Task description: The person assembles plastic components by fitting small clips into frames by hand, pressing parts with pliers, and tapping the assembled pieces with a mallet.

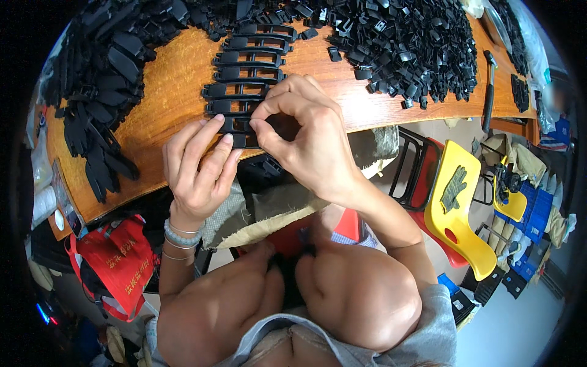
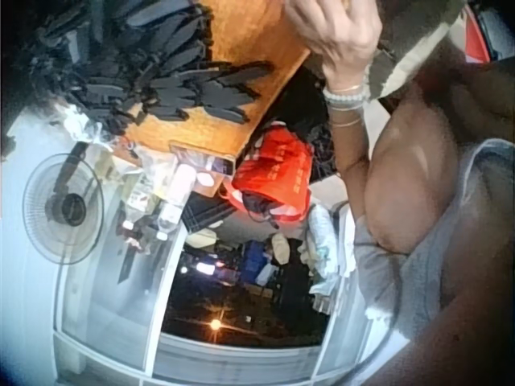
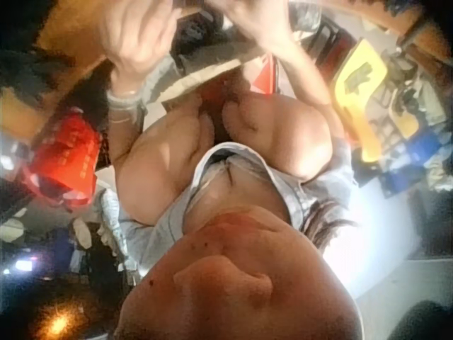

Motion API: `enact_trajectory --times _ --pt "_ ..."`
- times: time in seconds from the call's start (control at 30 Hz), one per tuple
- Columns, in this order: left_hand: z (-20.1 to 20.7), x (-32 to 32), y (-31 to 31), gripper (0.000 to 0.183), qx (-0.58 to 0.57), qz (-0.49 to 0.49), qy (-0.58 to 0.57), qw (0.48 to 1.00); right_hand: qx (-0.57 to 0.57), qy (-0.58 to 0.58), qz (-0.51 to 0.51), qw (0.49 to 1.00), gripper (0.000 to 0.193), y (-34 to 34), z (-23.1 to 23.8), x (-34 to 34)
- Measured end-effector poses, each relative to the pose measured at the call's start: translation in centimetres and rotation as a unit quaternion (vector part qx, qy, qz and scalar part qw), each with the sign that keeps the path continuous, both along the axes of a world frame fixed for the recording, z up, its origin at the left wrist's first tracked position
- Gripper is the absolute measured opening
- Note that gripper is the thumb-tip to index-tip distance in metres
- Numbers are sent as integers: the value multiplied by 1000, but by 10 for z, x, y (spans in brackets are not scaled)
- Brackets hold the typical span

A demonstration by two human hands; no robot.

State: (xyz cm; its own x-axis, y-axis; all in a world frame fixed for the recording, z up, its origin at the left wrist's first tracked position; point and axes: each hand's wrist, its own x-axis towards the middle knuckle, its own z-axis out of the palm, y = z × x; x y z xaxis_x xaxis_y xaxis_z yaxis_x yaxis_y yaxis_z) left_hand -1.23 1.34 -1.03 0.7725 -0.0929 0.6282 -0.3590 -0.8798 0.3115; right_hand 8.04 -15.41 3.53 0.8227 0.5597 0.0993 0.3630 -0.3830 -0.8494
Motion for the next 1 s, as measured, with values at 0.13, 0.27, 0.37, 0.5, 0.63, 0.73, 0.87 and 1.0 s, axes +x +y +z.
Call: enact_trajectory --times 0.13,0.27,0.37,0.5,0.63,0.73,0.87,1.0 --pt "-1 0 0 21 3 1 5 1000 -10 -38 23 999 10 3 6 11" --pt "-1 0 1 22 -4 0 3 1000 -75 -89 88 989 7 4 13 20" --pt "1 2 1 22 -4 -1 2 1000 -88 -34 98 991 8 6 18 25" --pt "2 3 1 23 -9 -5 9 1000 -89 -31 97 991 10 7 17 24" --pt "1 1 2 24 -2 -4 1 1000 -97 -128 124 979 9 5 17 34" --pt "4 -2 1 26 -4 -5 9 1000 -36 -226 -1 973 8 5 8 76" --pt "6 -1 -1 25 -10 -8 12 1000 -137 -349 -42 926 13 3 2 114" --pt "2 0 -1 26 -8 -8 11 1000 -195 -409 -44 890 16 6 -5 119"
